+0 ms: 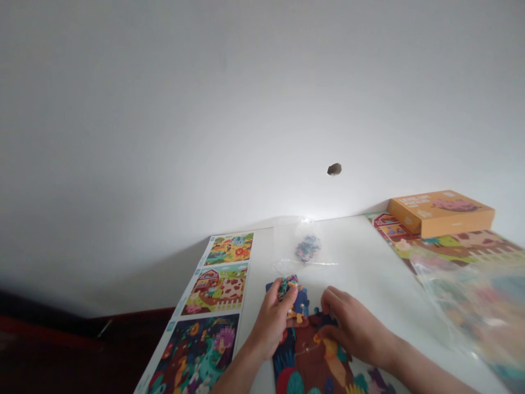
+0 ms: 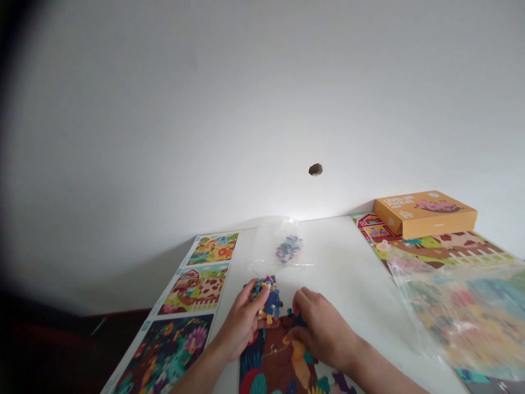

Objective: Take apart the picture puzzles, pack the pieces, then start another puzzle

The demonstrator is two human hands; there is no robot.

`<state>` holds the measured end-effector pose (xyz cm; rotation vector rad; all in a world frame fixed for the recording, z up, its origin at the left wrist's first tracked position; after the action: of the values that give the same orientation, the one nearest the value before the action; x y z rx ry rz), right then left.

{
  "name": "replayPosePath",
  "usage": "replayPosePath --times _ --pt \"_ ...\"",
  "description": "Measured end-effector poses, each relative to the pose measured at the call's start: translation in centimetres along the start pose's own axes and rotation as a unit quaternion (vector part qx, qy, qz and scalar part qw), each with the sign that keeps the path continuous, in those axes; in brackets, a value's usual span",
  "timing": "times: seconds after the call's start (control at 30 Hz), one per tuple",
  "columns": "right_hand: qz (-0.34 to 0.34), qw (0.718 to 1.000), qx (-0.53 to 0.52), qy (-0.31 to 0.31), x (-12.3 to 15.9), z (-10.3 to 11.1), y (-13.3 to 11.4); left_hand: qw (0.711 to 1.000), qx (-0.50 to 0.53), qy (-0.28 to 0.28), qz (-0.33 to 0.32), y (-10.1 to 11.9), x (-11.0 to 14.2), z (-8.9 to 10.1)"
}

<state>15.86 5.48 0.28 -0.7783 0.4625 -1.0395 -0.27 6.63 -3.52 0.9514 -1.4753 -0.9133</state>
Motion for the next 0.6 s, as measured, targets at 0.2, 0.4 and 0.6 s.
replayPosePath --times 0.2,0.4,0.6 --pt "0.016 0.993 -0.114 0.009 0.2 0.4 -0.7 1.0 -0.026 -0.013 0.006 -0.3 -0.1 0.3" --pt "0.05 0.976 -0.213 -0.008 0.6 0.1 -1.8 0.98 -0.182 0.012 -0.081 0.5 0.0 1.4" --pt "0.083 0.97 -0.228 0.006 0.6 0.2 -1.7 0.948 -0.285 -0.026 -0.141 1.2 0.5 0.7"
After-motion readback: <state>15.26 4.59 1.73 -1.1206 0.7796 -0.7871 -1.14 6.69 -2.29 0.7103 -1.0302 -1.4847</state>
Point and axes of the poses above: each hand's wrist, its own x-axis away from the middle knuckle, its own z-axis out of the back of the hand, y = z × x, the point moved 7 cm from there along -x, towards the middle knuckle, and after that the axes turned 8 degrees about -x, right-handed, at the moved point
